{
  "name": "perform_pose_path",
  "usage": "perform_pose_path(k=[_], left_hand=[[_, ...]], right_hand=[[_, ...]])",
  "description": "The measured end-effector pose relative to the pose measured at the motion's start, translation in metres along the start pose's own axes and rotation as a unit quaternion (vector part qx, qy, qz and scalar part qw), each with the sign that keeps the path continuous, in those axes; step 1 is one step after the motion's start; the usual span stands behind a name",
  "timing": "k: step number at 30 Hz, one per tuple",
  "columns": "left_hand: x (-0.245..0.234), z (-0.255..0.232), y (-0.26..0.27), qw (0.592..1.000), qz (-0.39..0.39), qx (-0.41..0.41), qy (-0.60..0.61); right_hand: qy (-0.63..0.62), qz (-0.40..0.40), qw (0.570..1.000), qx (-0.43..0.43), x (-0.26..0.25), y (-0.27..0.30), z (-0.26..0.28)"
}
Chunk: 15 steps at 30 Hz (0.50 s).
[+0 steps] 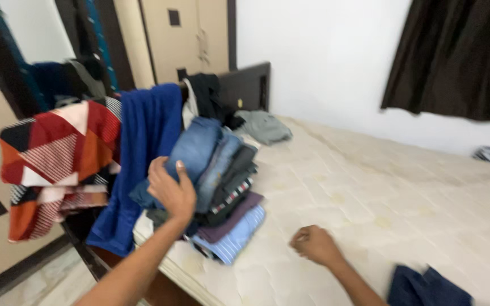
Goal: The person folds multiple pairs of pants and shirts on a bed. They smooth and fold each item by hand, then place the folded garments into neat stacks on the mattress.
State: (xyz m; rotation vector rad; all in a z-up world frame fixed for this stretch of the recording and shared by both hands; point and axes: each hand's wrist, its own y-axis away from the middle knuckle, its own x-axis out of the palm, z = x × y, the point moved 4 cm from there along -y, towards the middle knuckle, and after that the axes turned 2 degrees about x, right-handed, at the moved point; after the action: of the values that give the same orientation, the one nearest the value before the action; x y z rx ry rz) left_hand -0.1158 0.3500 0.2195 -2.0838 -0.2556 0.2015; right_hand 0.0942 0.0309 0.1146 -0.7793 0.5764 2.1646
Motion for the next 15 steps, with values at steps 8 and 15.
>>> perform_pose_path(k=[8, 15], left_hand=[[0.065, 0.132, -0.039, 0.837, 0.452, -0.284, -0.117], [0.118, 0.166, -0.042, 0.787, 0.547, -0.285, -0.03]], right_hand=[[-0.266, 0.021, 0.952, -0.152, 0.075, -0.051, 0.144], [-0.398, 0.092, 0.894, -0.184, 0.085, -0.051, 0.228]])
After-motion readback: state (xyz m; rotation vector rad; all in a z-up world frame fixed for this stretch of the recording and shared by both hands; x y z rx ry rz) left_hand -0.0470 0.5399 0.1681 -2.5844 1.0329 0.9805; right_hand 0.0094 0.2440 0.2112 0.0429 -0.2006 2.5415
